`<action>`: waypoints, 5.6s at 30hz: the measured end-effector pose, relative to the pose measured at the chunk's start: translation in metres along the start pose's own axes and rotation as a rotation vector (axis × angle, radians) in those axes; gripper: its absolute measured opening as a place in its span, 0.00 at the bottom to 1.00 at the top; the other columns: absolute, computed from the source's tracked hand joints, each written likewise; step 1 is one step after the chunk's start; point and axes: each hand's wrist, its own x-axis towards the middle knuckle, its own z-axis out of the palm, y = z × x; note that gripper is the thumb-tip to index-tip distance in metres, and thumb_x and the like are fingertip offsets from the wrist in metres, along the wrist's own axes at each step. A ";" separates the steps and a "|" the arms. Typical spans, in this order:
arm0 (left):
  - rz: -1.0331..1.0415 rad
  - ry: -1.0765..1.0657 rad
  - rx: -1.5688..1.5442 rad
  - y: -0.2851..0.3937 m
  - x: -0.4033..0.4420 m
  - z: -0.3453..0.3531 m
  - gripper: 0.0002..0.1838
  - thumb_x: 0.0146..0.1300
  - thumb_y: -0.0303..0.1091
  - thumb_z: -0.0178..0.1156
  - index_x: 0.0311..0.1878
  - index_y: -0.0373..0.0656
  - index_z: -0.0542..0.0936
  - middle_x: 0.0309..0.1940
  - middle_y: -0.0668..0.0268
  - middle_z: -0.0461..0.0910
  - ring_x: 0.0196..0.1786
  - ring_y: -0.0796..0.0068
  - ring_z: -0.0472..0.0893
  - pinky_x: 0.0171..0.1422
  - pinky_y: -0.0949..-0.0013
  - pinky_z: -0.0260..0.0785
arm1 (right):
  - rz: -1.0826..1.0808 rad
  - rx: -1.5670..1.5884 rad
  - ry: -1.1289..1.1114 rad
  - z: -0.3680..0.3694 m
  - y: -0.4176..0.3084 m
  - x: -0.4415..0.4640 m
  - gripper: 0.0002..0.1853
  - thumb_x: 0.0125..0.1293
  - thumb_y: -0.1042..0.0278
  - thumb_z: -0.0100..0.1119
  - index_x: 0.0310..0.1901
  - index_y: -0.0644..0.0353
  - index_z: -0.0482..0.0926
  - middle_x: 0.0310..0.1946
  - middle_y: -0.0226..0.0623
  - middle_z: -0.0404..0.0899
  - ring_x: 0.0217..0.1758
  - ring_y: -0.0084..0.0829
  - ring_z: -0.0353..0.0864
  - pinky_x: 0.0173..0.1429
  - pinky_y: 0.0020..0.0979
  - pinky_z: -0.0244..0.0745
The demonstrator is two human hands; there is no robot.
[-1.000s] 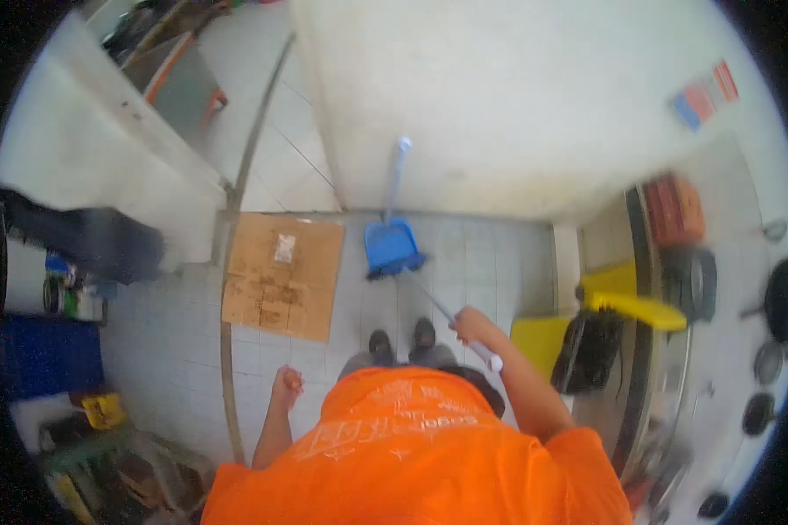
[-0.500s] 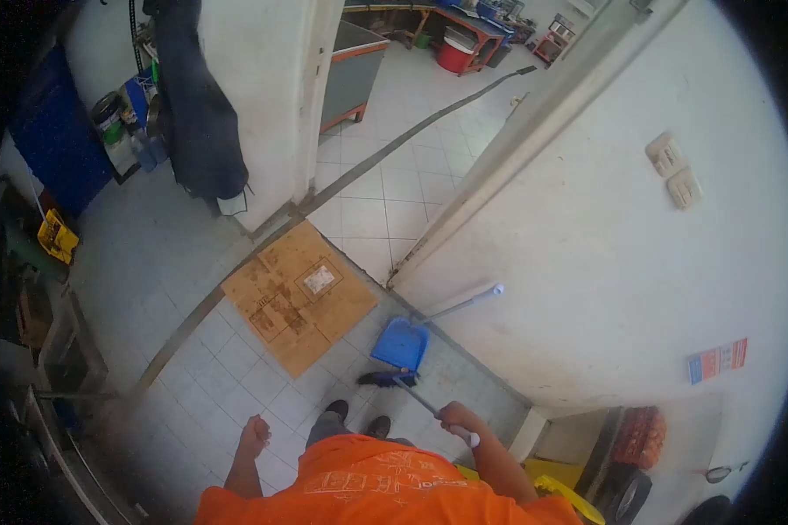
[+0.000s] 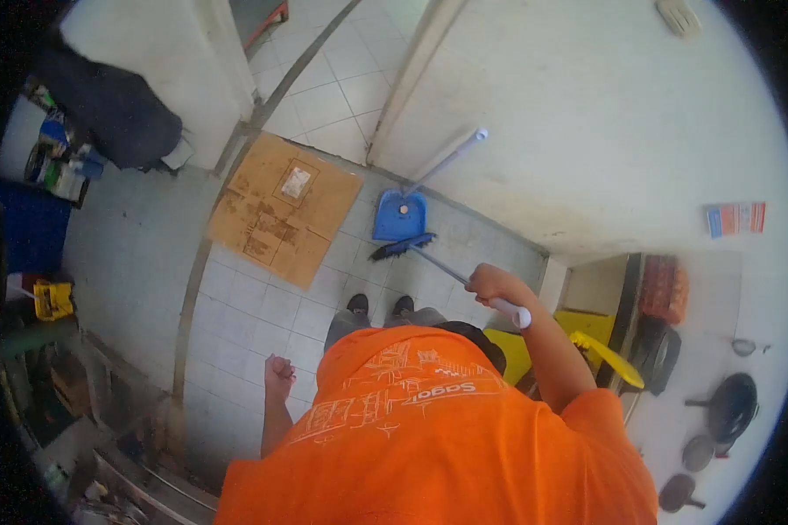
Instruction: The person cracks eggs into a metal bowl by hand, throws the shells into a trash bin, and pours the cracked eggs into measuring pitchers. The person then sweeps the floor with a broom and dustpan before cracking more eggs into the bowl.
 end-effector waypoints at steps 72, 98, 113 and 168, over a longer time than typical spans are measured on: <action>-0.556 -1.814 1.716 -0.772 -0.508 0.320 0.43 0.73 0.21 0.60 0.85 0.45 0.49 0.59 0.57 0.77 0.54 0.70 0.80 0.59 0.66 0.75 | 0.347 1.841 2.002 0.735 0.277 -0.543 0.18 0.68 0.66 0.71 0.58 0.58 0.82 0.40 0.31 0.87 0.41 0.26 0.85 0.47 0.32 0.79; -0.657 -2.760 2.214 -1.450 -0.574 0.287 0.53 0.66 0.18 0.59 0.88 0.45 0.40 0.62 0.55 0.81 0.49 0.64 0.84 0.52 0.63 0.78 | 1.647 1.395 1.863 1.019 0.710 -0.689 0.17 0.59 0.69 0.71 0.51 0.56 0.89 0.33 0.45 0.88 0.35 0.42 0.89 0.45 0.39 0.83; -1.265 -1.835 1.831 -1.437 -0.572 0.235 0.27 0.60 0.14 0.59 0.63 0.44 0.76 0.59 0.55 0.81 0.58 0.56 0.82 0.63 0.58 0.78 | 1.541 1.302 1.966 1.078 0.661 -0.742 0.16 0.63 0.57 0.74 0.46 0.60 0.91 0.40 0.49 0.90 0.44 0.50 0.91 0.50 0.45 0.85; -0.881 -1.479 1.703 -1.362 -0.582 0.226 0.19 0.84 0.41 0.53 0.69 0.40 0.73 0.62 0.58 0.80 0.61 0.68 0.81 0.63 0.60 0.77 | 1.163 0.930 2.309 1.039 0.659 -0.725 0.26 0.63 0.77 0.66 0.64 0.64 0.74 0.67 0.57 0.71 0.69 0.54 0.75 0.68 0.45 0.74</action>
